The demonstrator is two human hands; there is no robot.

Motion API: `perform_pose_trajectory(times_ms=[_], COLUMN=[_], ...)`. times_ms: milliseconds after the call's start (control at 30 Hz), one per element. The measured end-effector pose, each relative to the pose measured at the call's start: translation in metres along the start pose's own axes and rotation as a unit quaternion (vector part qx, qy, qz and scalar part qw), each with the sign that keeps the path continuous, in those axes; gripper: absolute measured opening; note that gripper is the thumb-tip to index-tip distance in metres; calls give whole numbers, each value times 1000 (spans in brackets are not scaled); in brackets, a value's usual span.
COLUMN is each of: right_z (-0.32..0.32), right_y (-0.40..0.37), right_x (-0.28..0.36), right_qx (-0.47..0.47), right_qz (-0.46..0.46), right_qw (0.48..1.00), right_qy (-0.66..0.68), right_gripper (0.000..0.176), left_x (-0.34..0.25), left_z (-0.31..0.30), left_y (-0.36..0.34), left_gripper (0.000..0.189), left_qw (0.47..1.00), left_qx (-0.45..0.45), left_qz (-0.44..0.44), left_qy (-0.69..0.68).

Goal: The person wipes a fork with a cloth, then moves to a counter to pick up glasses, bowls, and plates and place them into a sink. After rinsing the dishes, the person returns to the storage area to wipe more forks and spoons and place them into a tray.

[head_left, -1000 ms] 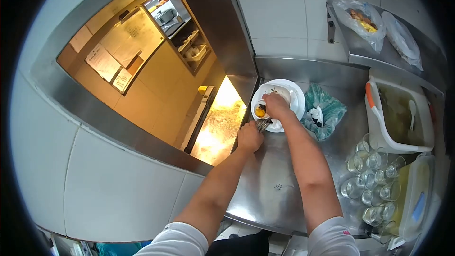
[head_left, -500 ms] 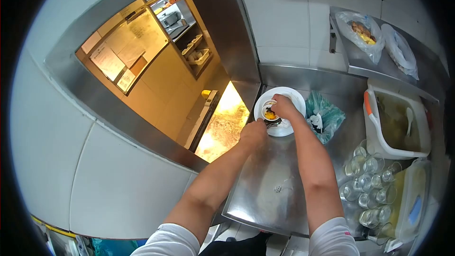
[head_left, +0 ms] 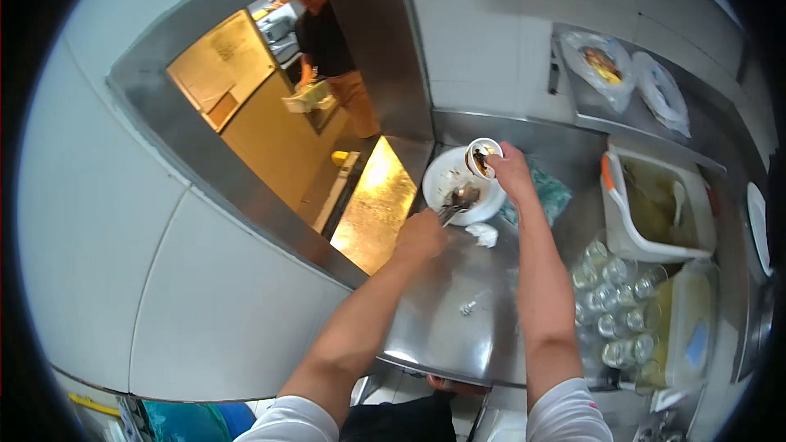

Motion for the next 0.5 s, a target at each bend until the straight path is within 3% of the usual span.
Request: perform_pose_trajectory(times_ms=[33,167,267,333,467,500], right_z=[-12,-47,-43,-35,-24,-17], right_y=[-21,-87,-145,-174,-213,-219], right_x=[13,-34,-83,-114,-113,-112], right_qx=[-13,-42,-8,-25,-36,2], right_qz=[4,27,95,118,164,161], right_qw=[1000,989,977,956,958,960], right_qy=[-16,-136,-192,-267,-233,-231], right_gripper=[27,26,29,30,29,28], left_x=[4,19,43,43,53,54], left_z=[8,46,108,125,159,168], left_y=[-10,-46,-58,-75,-93,-97], left_gripper=[32,38,41,39,34,34], left_qw=[999,986,959,953,933,933], left_qx=[10,1,-67,-56,-47,-41], left_qz=[-18,-64,-46,-69,-107,-109], left_qy=[-27,-151,-271,-288,-341,-341])
Point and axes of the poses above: each hand's wrist, its own y-axis towards the middle knuckle, its own z-axis out of the palm, x = y × z, the point moved 4 cm from there along y, towards the middle knuckle, and after that the axes turned 2 degrees about y, right-handed, at the moved point
